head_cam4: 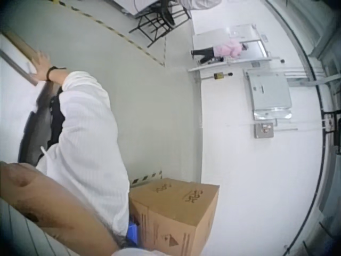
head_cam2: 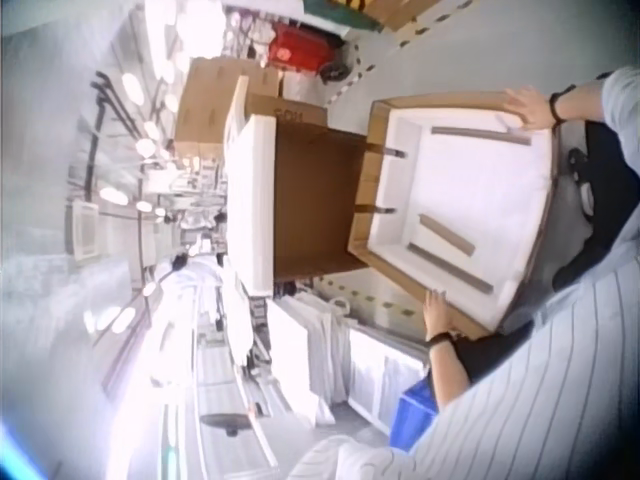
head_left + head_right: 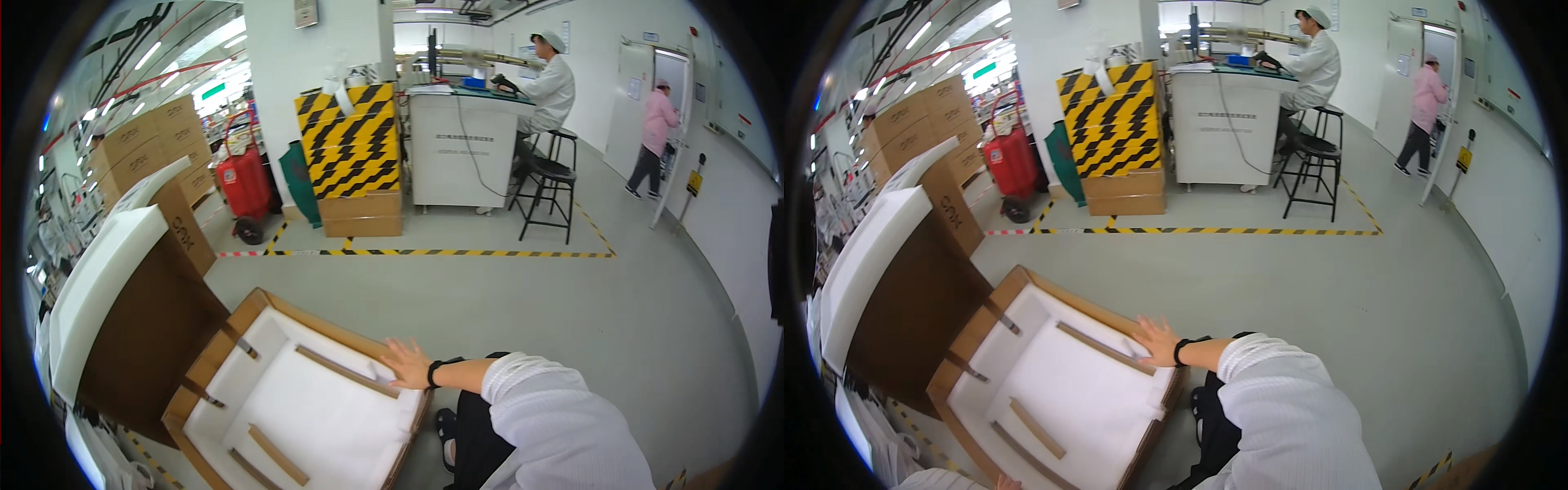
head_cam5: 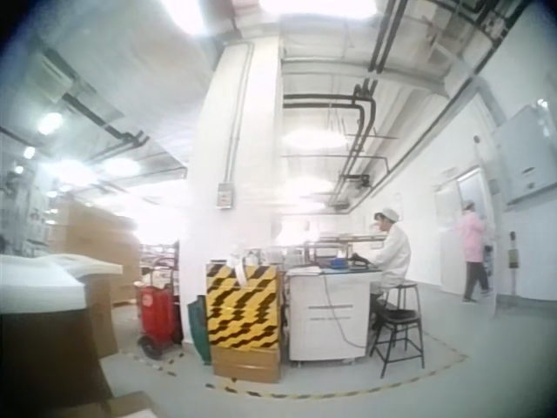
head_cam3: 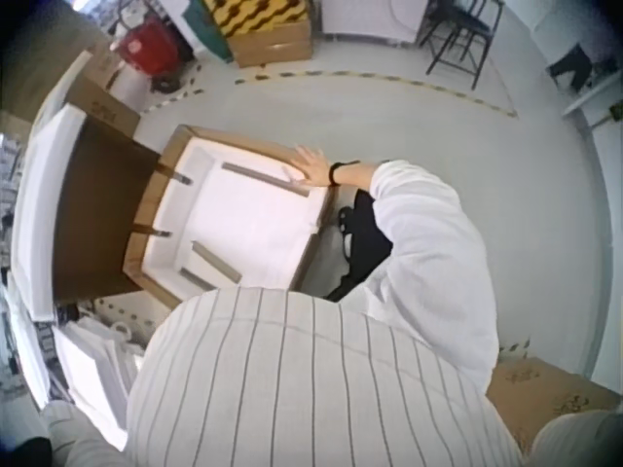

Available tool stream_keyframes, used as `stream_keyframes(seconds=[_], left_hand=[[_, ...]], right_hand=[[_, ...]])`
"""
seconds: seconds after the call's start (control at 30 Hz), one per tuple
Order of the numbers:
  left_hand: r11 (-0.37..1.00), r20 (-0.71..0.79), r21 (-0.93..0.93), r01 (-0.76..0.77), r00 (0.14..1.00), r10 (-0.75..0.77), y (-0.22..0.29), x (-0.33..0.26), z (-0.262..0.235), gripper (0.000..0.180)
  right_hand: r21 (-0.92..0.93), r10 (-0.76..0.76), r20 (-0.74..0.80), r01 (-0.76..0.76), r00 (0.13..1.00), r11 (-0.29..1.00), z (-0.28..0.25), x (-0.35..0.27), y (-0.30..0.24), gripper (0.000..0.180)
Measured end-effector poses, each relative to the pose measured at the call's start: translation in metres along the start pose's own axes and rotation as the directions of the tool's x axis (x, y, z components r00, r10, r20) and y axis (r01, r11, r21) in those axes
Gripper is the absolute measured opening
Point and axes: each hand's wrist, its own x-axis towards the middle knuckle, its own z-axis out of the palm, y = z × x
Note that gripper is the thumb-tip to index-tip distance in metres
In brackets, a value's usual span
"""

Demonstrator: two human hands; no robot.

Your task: Assembling protective foam and cardboard inserts into a shipping box and preparing a metal part for packing.

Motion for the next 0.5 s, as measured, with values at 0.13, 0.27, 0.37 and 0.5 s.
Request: stream_keyframes(seconds=[0.13, 0.27, 0.37, 0.5], left_hand=[[0.561, -0.292, 0.816, 0.138, 0.937, 0.194, 0.037, -0.020, -0.048, 0.045], [0.985, 0.097, -0.156, 0.076, 0.993, -0.061, -0.018, -0.067, 0.038, 0.051], [0.985, -0.201, -0.166, 0.044, 0.976, -0.078, -0.005, -0.048, 0.015, 0.028], [0.980, -0.189, -0.200, -0.014, 0.982, -0.025, -0.009, -0.033, 0.007, 0.016]], right_hand=[[0.040, 0.118, 0.111, -0.123, 0.987, 0.992, -0.001, -0.023, 0.000, 0.077], [0.313, 0.666, 0.144, -0.672, 0.732, 0.671, 0.021, -0.014, -0.021, 0.089], [0.647, 0.624, 0.491, -0.734, 0.607, 0.205, 0.070, -0.031, 0.029, 0.099], [0.712, 0.551, 0.694, -0.555, 0.464, -0.430, 0.042, -0.021, 0.011, 0.102]])
